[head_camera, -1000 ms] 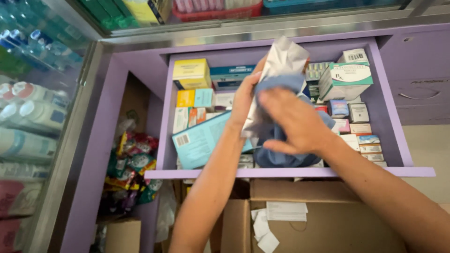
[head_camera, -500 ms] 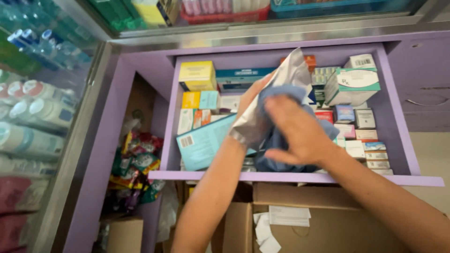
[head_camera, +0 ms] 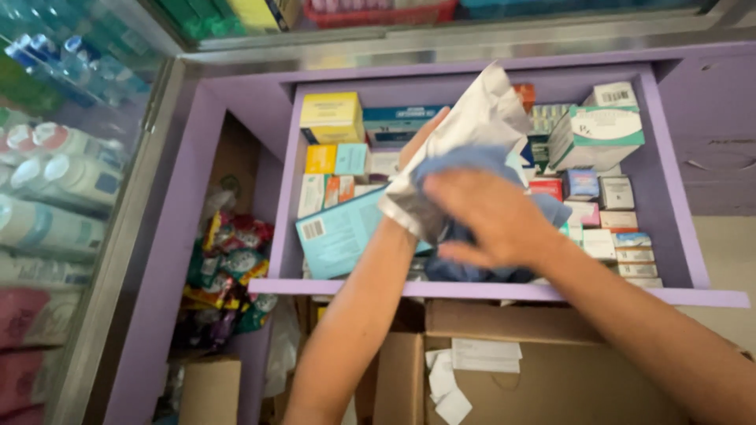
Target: The person cleans a white foil medicine packet and a blue cardboard medicine box using a blue cloth. They wipe the surfaces of both items thoroughly, handling them one at a time, and place them back into a purple drawer filled with various other medicine boxes.
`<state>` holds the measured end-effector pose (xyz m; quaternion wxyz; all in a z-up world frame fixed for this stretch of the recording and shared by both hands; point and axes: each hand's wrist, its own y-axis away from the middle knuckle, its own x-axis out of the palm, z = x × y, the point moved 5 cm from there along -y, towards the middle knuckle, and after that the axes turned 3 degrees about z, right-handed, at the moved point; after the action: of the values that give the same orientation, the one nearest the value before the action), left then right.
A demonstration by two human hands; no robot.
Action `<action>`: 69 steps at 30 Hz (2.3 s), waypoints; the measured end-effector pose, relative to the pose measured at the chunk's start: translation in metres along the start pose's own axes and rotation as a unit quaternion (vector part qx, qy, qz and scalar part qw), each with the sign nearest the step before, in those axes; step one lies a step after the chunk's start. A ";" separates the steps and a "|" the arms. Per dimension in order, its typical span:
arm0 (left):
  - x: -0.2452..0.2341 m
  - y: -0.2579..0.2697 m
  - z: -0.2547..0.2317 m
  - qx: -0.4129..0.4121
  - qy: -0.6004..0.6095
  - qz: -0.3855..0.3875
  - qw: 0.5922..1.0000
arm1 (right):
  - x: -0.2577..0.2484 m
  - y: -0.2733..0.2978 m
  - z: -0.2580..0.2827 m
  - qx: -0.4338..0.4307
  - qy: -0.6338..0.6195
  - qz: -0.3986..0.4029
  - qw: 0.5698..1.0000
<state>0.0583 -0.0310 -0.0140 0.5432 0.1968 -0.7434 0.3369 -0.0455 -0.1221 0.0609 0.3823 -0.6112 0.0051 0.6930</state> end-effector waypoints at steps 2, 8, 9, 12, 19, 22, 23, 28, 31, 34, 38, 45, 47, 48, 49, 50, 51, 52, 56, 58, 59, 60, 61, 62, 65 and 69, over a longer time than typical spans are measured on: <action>0.002 -0.002 0.009 -0.013 0.012 0.029 0.999 | -0.003 0.003 -0.007 0.023 0.013 -0.008 1.000; -0.001 -0.012 0.003 0.053 -0.025 -0.028 0.998 | -0.012 0.000 0.008 0.000 0.011 -0.060 0.998; 0.002 -0.015 0.001 0.048 -0.025 -0.016 0.998 | -0.006 -0.002 0.012 -0.044 0.004 -0.015 0.999; 0.006 -0.007 0.001 0.041 -0.017 0.002 0.999 | 0.004 0.001 0.014 -0.074 -0.010 0.027 0.997; 0.041 0.015 -0.003 0.094 -0.001 0.001 0.996 | -0.028 0.002 -0.011 0.055 0.042 -0.112 0.991; 0.016 0.012 -0.010 0.106 -0.012 -0.025 0.994 | -0.009 0.004 0.002 -0.001 0.021 -0.033 0.999; 0.016 0.014 -0.012 0.109 -0.012 -0.024 0.994 | -0.005 0.006 -0.003 -0.003 0.021 -0.031 0.999; 0.018 0.015 -0.011 0.079 -0.025 -0.039 0.996 | -0.024 0.001 -0.019 0.053 0.040 -0.091 0.994; 0.016 0.019 -0.002 0.083 -0.038 -0.056 0.994 | -0.031 0.009 -0.016 0.062 0.050 -0.143 0.986; 0.074 0.017 0.001 0.125 -0.087 -0.077 0.985 | -0.028 0.009 0.000 -0.004 0.067 -0.081 0.994; 0.018 0.039 -0.020 0.162 -0.073 -0.060 0.982 | -0.031 0.032 -0.016 0.010 0.045 -0.087 0.995; 0.094 0.071 -0.052 0.211 -0.030 -0.089 0.973 | -0.093 0.064 -0.024 0.154 0.172 -0.199 0.952; 0.091 0.070 -0.041 0.204 -0.014 -0.085 0.975 | -0.097 0.052 -0.022 0.191 0.201 -0.167 0.946; 0.088 0.067 -0.034 0.205 -0.026 -0.081 0.975 | -0.101 0.039 -0.020 0.237 0.172 -0.187 0.938; 0.084 0.062 -0.028 0.204 -0.039 -0.075 0.975 | -0.105 0.026 -0.018 0.281 0.140 -0.209 0.926; 0.079 0.055 -0.018 0.205 -0.038 -0.074 0.975 | -0.103 0.025 -0.022 0.281 0.141 -0.208 0.926; 0.075 0.050 -0.011 0.205 -0.060 -0.066 0.975 | -0.095 0.024 -0.033 0.307 -0.034 -0.218 0.926; 0.070 0.045 -0.004 0.204 -0.082 -0.058 0.974 | -0.085 0.022 -0.043 0.323 -0.208 -0.218 0.897; 0.064 0.049 0.009 0.205 -0.128 -0.045 0.969 | -0.035 0.029 -0.068 0.287 -0.524 -0.138 0.790; 0.062 0.062 0.005 0.203 -0.397 -0.136 0.885 | -0.021 0.035 -0.078 0.380 -0.532 -0.160 0.739; 0.071 0.071 0.001 0.202 -0.396 -0.139 0.885 | -0.020 0.035 -0.076 0.382 -0.534 -0.159 0.737; 0.090 0.084 -0.010 0.259 -0.620 -0.160 0.723 | -0.019 0.036 -0.076 0.391 -0.531 -0.180 0.730; 0.111 0.095 -0.013 0.294 -0.795 -0.166 0.505 | -0.020 0.038 -0.076 0.399 -0.528 -0.200 0.723; 0.117 0.098 -0.017 0.292 -0.794 -0.168 0.505 | -0.022 0.034 -0.075 0.401 -0.529 -0.199 0.721; 0.130 0.106 -0.027 0.265 -0.889 -0.262 0.267 | -0.031 0.033 -0.073 0.366 -0.552 -0.306 0.684; 0.099 0.104 -0.034 0.186 -0.903 -0.302 0.242 | -0.019 0.057 -0.095 0.364 -0.479 -0.357 0.715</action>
<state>-0.0206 0.0727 0.0553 -0.4746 0.6775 -0.5485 -0.1220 0.0033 -0.2175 0.0266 0.7451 0.0325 -0.1453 0.6501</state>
